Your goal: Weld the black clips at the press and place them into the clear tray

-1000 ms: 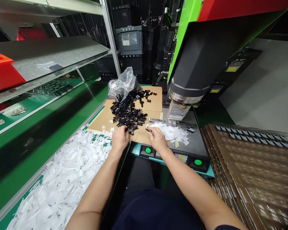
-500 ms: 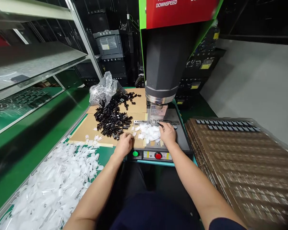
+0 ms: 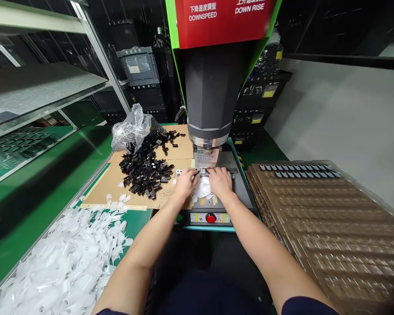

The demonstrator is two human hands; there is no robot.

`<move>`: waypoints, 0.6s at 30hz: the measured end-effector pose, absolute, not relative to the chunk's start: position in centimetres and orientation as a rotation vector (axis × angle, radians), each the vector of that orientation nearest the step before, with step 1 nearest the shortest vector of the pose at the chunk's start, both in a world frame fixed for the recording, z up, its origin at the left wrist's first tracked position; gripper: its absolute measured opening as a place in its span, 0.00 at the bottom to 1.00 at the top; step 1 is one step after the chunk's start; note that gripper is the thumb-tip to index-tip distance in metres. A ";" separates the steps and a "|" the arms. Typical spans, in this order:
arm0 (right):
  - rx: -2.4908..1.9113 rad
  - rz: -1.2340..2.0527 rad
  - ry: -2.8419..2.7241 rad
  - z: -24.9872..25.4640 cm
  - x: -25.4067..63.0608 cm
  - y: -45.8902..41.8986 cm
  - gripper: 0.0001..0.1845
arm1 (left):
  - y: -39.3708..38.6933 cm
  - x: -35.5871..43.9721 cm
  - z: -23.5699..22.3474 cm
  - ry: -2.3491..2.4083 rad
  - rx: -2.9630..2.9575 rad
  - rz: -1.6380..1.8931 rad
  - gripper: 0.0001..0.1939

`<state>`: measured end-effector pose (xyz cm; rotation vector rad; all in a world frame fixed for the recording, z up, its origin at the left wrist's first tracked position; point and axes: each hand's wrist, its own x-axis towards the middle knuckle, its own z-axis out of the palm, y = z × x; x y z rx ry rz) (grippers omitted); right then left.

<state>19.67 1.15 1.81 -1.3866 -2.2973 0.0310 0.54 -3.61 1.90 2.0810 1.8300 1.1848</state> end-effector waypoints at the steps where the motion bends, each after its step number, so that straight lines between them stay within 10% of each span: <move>1: -1.392 0.035 -2.308 2.0 19.7 1.0 0.24 | -2.7 1.3 1.8 1.822 2.073 1.185 0.10; 18: -1.326 0.099 -2.273 2.3 20.7 0.7 0.24 | -1.1 1.4 2.9 1.938 2.187 0.746 0.19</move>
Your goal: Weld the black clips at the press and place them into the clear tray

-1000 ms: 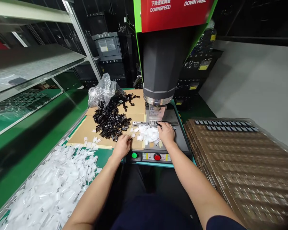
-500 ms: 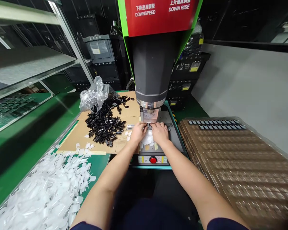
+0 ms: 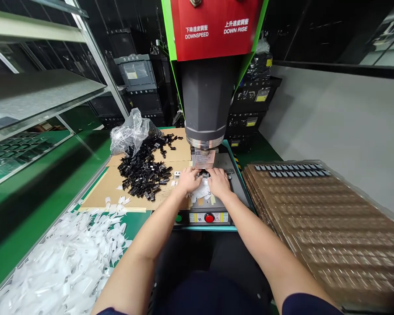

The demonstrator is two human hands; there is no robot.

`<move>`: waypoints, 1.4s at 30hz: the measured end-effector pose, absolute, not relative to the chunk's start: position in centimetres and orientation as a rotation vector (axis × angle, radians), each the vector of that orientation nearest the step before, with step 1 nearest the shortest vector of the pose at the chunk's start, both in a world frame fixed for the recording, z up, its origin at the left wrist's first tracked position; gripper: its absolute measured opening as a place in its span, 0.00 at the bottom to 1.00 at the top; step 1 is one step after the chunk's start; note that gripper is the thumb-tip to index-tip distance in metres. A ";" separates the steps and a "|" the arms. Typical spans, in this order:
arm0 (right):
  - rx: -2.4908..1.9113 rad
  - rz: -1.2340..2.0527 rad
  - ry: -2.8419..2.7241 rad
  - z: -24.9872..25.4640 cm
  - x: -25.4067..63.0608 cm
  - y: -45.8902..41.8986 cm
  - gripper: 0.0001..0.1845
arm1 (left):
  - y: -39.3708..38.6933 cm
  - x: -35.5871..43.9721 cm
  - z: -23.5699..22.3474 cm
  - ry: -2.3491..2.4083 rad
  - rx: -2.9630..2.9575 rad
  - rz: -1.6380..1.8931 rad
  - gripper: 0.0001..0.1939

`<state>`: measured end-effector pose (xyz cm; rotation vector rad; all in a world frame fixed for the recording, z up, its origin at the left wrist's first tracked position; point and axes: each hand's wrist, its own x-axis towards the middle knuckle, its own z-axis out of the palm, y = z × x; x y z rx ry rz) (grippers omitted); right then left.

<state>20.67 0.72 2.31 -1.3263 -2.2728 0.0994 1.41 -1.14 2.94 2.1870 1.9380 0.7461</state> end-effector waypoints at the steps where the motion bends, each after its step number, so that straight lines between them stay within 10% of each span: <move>1: -1.298 0.121 -2.230 2.1 21.3 0.3 0.25 | -1.8 1.0 2.9 1.925 2.165 0.796 0.20; 17: -1.448 0.025 -2.277 -5.4 36.8 -10.2 0.38 | -20.2 -6.5 -1.6 2.011 2.223 0.576 0.38; 30: -1.448 -0.014 -2.245 -5.7 36.3 -9.5 0.34 | -18.6 -6.2 -1.1 2.064 2.198 0.604 0.34; 42: -1.327 0.139 -2.360 -2.3 25.8 -3.4 0.45 | -9.2 -3.3 -1.4 1.985 2.134 0.561 0.61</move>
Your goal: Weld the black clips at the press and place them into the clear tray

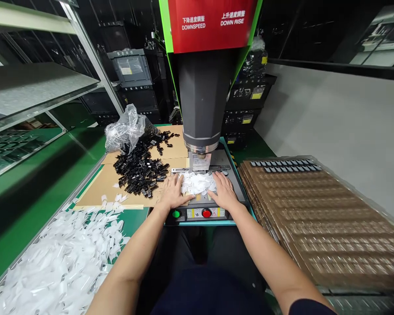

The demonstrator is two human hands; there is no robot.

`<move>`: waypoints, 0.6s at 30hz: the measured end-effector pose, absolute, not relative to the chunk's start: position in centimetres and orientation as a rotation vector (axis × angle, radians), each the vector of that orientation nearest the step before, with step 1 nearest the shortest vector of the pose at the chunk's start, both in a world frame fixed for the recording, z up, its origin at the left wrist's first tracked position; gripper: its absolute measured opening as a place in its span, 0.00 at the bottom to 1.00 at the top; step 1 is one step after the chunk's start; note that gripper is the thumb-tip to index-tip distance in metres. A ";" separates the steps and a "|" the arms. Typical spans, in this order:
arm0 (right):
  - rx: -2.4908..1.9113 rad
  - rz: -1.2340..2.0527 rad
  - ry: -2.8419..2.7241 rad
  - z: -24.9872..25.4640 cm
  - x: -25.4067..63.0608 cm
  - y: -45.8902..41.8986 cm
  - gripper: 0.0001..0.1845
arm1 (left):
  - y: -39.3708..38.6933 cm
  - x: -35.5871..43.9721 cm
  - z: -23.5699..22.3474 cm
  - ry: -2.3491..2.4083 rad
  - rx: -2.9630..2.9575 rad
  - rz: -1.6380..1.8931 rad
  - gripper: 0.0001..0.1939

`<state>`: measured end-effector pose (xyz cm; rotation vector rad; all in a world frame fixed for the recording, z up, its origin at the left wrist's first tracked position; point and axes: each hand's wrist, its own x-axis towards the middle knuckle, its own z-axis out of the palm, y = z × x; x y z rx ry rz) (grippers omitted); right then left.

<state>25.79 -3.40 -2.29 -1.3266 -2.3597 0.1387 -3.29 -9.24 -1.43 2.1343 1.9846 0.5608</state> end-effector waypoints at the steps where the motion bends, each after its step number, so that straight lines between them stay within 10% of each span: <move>1: -1.340 0.150 -2.377 -2.2 25.4 -3.0 0.45 | -9.2 -2.8 -1.4 1.986 2.119 0.550 0.62; 18: -1.245 0.186 -2.342 -2.9 24.9 -1.6 0.31 | -7.4 -0.3 -1.1 1.977 2.153 0.557 0.68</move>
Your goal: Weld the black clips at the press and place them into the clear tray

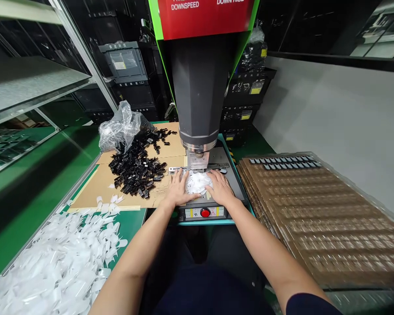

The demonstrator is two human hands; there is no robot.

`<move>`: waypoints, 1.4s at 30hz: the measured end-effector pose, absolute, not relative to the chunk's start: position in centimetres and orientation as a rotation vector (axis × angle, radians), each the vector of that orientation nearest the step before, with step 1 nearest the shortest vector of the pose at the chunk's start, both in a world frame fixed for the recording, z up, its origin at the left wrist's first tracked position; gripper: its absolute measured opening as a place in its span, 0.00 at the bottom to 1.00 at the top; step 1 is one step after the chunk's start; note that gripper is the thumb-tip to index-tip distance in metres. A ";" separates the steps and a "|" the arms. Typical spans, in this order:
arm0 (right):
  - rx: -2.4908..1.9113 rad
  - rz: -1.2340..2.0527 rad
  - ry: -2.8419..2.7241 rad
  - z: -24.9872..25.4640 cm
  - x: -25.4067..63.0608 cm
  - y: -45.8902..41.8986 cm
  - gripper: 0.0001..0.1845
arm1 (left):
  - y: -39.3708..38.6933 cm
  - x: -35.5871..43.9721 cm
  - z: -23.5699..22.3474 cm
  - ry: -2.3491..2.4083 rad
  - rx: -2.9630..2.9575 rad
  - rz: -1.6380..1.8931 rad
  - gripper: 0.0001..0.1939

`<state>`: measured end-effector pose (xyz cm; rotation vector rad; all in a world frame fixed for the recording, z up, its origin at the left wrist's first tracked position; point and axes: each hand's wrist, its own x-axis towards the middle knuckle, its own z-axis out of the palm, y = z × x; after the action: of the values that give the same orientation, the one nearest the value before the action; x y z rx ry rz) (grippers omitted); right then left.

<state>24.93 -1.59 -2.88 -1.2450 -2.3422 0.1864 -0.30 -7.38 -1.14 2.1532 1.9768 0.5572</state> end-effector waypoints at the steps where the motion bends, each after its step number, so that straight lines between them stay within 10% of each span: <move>1: -1.232 0.185 -2.342 -2.9 24.9 -1.4 0.30 | -7.3 -0.1 -1.1 1.961 2.160 0.549 0.68; 31: -1.097 0.239 -2.125 -3.4 24.5 -0.1 0.10 | -7.9 1.2 -1.6 1.939 2.158 0.660 0.61; 42: -1.174 0.231 -1.994 -2.6 24.7 -0.4 0.18 | -8.1 1.3 -1.2 1.945 2.153 0.660 0.61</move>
<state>24.66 -0.38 -2.59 -1.1740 -1.9938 0.2310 1.32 -8.07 -1.16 2.1532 1.9453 0.6599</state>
